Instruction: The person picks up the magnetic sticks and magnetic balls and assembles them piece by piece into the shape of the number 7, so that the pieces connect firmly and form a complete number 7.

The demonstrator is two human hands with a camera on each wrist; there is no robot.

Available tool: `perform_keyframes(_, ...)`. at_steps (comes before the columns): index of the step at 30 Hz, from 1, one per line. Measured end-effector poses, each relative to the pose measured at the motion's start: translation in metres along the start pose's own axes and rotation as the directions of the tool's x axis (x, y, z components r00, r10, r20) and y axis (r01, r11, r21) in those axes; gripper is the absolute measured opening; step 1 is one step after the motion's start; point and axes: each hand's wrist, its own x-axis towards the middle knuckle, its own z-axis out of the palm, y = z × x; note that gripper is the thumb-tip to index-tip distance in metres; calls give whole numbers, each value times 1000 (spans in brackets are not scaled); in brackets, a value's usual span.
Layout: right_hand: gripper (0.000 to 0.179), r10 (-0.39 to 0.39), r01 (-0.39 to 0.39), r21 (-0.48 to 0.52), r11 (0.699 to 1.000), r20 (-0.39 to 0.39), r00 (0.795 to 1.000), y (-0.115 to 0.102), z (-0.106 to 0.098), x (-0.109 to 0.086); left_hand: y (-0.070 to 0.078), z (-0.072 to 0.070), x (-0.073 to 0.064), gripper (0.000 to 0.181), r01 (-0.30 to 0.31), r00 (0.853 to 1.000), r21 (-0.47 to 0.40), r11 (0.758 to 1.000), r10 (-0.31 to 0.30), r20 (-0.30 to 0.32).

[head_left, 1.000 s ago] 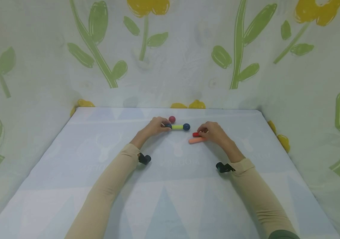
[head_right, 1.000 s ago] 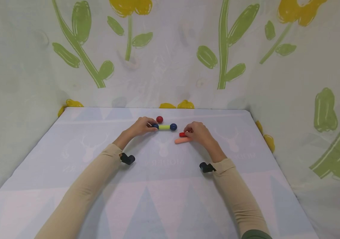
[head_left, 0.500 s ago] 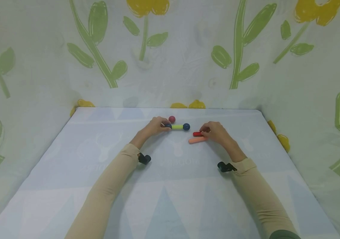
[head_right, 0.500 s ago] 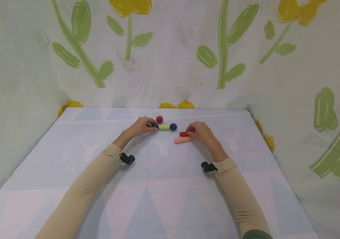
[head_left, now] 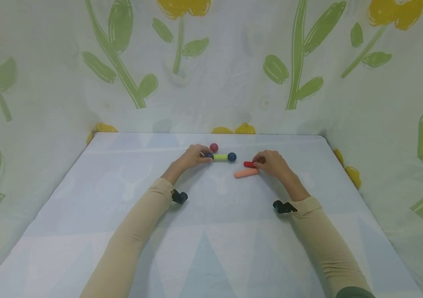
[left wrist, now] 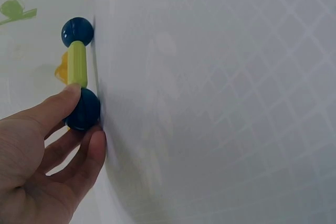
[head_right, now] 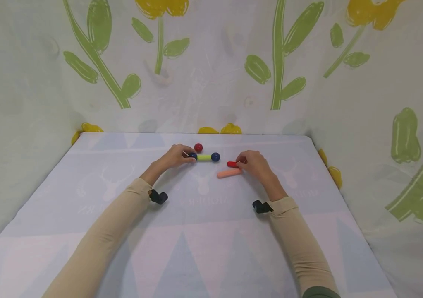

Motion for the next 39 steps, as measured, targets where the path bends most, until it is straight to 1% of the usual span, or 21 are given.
perform_keyframes(6, 20, -2, 2, 6, 1000, -10, 1000, 5, -2, -3, -2, 0, 1, 37, -3, 1000, 18, 1000, 3, -3)
perform_keyframes(14, 20, 31, -31, -6, 999, -23, 999, 9, -6, -8, 0, 0, 1, 37, 3, 1000, 37, 999, -3, -1)
perform_keyframes(19, 21, 28, -29, -22, 999, -30, 999, 10, -9, -10, -1, 0, 2, 37, -10, 1000, 36, 999, 10, 0)
perform_keyframes(21, 21, 13, -13, -17, 1000, -38, 999, 9, -11, -10, -2, 0, 3, 37, -16, 1000, 33, 999, 16, -1)
perform_keyframes(24, 22, -35, 35, -8, 999, -49, 998, 2, -13, -10, -3, 0, 3, 36, -14, 1000, 26, 1000, 14, 0)
perform_keyframes(27, 23, -104, 104, -3, 995, -50, 993, -6, -14, -11, -3, 0, 4, 36, -9, 1000, 22, 1000, 9, 2)
perform_keyframes(29, 23, -133, 133, -5, 991, -38, 990, -12, -14, -11, -3, 0, 4, 36, -7, 1000, 20, 1000, 7, 3)
perform_keyframes(32, 25, -165, 165, 1, 986, 2, 986, -20, -11, -13, -4, 0, 5, 37, -12, 1000, 25, 1000, 12, 2)
perform_keyframes(35, 30, -171, 170, 25, 985, 55, 984, -26, -8, -16, -3, 1, 5, 37, -17, 1000, 27, 1000, 17, -2)
perform_keyframes(39, 35, -178, 174, 46, 984, 96, 979, -31, -3, -19, -2, 1, 3, 37, -9, 1000, 24, 1000, 9, -2)
